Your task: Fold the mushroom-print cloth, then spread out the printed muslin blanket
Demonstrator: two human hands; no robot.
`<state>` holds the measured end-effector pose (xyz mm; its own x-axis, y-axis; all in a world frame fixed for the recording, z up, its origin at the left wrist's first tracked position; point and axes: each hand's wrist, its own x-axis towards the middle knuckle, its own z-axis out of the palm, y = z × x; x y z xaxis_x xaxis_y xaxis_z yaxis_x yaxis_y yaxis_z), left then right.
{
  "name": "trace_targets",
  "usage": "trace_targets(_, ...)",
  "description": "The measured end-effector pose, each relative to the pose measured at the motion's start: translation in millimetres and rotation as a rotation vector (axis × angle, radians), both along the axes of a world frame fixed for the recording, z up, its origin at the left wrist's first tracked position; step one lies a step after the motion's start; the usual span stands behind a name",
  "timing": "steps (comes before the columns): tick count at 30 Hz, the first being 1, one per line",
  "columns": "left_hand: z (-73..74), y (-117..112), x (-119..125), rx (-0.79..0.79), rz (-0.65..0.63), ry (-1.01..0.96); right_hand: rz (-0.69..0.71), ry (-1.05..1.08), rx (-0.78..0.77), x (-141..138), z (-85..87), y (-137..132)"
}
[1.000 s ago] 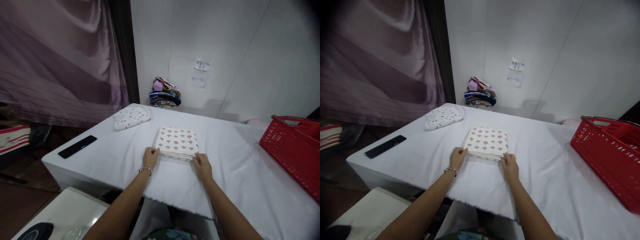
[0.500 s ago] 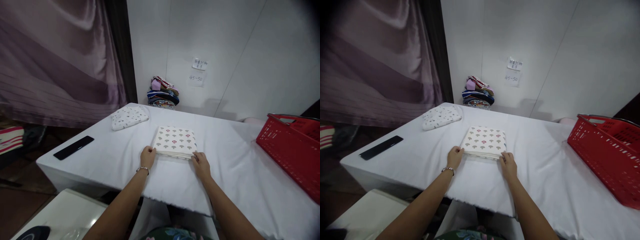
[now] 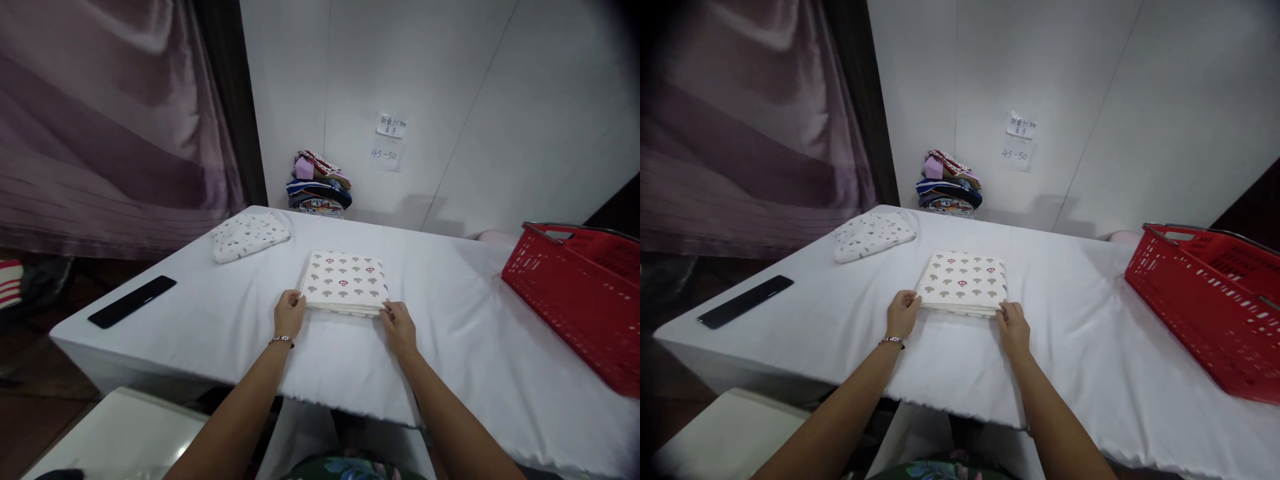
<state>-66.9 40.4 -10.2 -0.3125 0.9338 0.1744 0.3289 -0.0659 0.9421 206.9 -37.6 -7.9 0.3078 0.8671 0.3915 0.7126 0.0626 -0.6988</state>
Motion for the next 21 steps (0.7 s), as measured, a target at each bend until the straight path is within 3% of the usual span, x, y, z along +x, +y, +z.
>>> trace_targets(7, -4.4, 3.8, -0.8, -0.004, 0.005, -0.016, -0.009, -0.032, -0.019, -0.5, 1.7, -1.1)
trace_targets(14, 2.8, -0.9, -1.3, -0.043, -0.022, 0.211, -0.007, -0.084, -0.06, -0.5, 2.4, -1.9)
trace_targets(18, 10.2, -9.6, 2.9, 0.193, 0.024, 0.347, 0.001, -0.24, 0.065, 1.7, -0.2, -1.0)
trace_targets(21, 14.4, -16.1, 8.7, 0.437, -0.093, 0.538, 0.056, -0.402, 0.218, 0.5, 0.2, 0.9)
